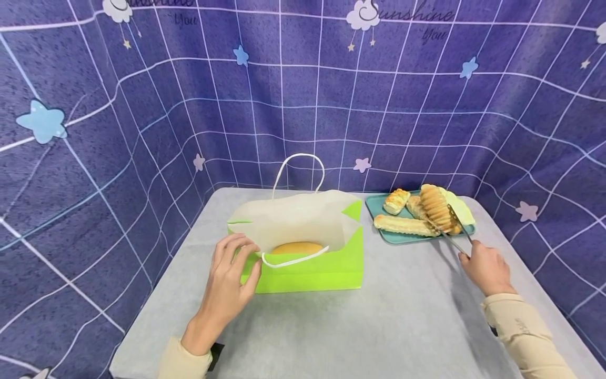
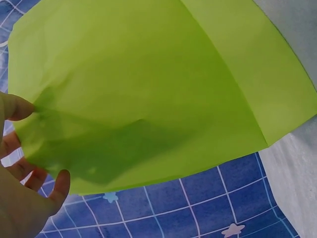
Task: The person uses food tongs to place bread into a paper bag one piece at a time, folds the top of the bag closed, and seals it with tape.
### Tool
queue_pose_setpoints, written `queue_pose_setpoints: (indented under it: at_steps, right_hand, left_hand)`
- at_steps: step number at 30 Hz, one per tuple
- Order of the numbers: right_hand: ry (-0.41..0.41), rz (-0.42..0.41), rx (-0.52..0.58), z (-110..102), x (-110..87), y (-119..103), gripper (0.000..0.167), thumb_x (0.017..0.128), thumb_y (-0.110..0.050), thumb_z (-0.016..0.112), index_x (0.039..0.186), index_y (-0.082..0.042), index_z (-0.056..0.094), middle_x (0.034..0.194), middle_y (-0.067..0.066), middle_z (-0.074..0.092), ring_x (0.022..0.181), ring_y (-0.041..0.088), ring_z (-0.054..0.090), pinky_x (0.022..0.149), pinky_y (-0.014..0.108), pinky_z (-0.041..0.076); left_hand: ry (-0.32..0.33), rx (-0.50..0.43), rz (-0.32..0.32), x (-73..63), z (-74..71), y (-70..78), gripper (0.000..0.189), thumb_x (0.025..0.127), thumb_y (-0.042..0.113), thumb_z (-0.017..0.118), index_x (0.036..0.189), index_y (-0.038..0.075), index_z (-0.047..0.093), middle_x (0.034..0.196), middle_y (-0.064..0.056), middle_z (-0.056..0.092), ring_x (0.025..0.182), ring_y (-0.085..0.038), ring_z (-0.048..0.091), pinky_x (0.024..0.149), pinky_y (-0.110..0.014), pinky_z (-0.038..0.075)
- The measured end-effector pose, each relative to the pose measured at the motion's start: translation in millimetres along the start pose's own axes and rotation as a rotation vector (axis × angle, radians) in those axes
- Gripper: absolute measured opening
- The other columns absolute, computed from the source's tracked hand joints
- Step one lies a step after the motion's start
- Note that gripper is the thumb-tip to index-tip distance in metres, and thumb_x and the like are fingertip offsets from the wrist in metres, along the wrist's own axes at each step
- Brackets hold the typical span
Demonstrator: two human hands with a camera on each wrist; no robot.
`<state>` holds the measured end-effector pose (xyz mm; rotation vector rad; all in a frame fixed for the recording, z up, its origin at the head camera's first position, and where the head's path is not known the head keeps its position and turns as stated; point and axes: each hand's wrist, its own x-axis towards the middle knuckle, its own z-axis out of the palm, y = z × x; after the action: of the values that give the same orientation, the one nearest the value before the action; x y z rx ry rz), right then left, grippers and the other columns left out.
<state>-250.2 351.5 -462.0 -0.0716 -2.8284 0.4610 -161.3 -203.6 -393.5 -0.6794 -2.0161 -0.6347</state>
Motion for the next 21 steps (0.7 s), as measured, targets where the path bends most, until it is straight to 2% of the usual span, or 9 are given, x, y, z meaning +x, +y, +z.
queue_pose_setpoints:
  at_steps: [3, 6, 10, 15, 21]
  right_hand:
    - [-0.001, -0.002, -0.008, 3.1, -0.3, -2.1, 0.039, 0.089, -0.02, 0.063, 0.107, 0.013, 0.053, 0.091, 0.046, 0.056, 0.07, 0.062, 0.055, 0.049, 0.062, 0.042]
    - [0.005, -0.001, -0.006, 5.9, -1.4, -2.2, 0.039, 0.09, -0.019, 0.064, 0.11, 0.013, 0.052, 0.091, 0.045, 0.056, 0.07, 0.062, 0.055, 0.049, 0.062, 0.041]
    - [0.041, 0.0, 0.004, 10.3, -3.8, 0.6, 0.04, 0.092, -0.019, 0.064, 0.117, 0.01, 0.053, 0.09, 0.042, 0.058, 0.068, 0.06, 0.055, 0.049, 0.06, 0.04]
    - [0.088, -0.017, 0.0, 15.8, -6.9, 5.9, 0.037, 0.093, -0.018, 0.064, 0.117, 0.008, 0.053, 0.083, 0.037, 0.061, 0.065, 0.056, 0.055, 0.047, 0.059, 0.039]
    - [0.161, -0.042, 0.011, 19.3, -11.1, 7.0, 0.035, 0.094, -0.017, 0.062, 0.118, 0.007, 0.054, 0.083, 0.036, 0.061, 0.065, 0.058, 0.055, 0.047, 0.061, 0.039]
  left_hand:
    - [-0.007, -0.005, -0.007, -0.3, 0.5, -0.2, 0.019, 0.086, 0.01, 0.06, 0.101, 0.002, 0.067, 0.108, -0.013, 0.061, 0.116, -0.04, 0.05, 0.105, -0.045, 0.035]
    - [-0.008, -0.008, -0.013, -0.6, 0.5, -0.4, 0.019, 0.086, 0.01, 0.06, 0.101, 0.002, 0.067, 0.108, -0.013, 0.061, 0.116, -0.04, 0.05, 0.105, -0.045, 0.035]
    - [-0.01, -0.008, -0.019, -1.2, -0.3, -0.9, 0.018, 0.086, 0.01, 0.06, 0.101, 0.003, 0.067, 0.108, -0.013, 0.061, 0.116, -0.04, 0.05, 0.104, -0.045, 0.035]
    - [-0.021, -0.006, -0.022, -1.7, -1.1, -1.8, 0.017, 0.087, 0.011, 0.06, 0.101, 0.004, 0.066, 0.109, -0.013, 0.061, 0.117, -0.04, 0.049, 0.105, -0.045, 0.034]
    - [-0.028, 0.0, -0.023, -1.6, -1.9, -2.3, 0.017, 0.087, 0.012, 0.058, 0.101, 0.005, 0.066, 0.109, -0.013, 0.061, 0.118, -0.039, 0.049, 0.105, -0.043, 0.035]
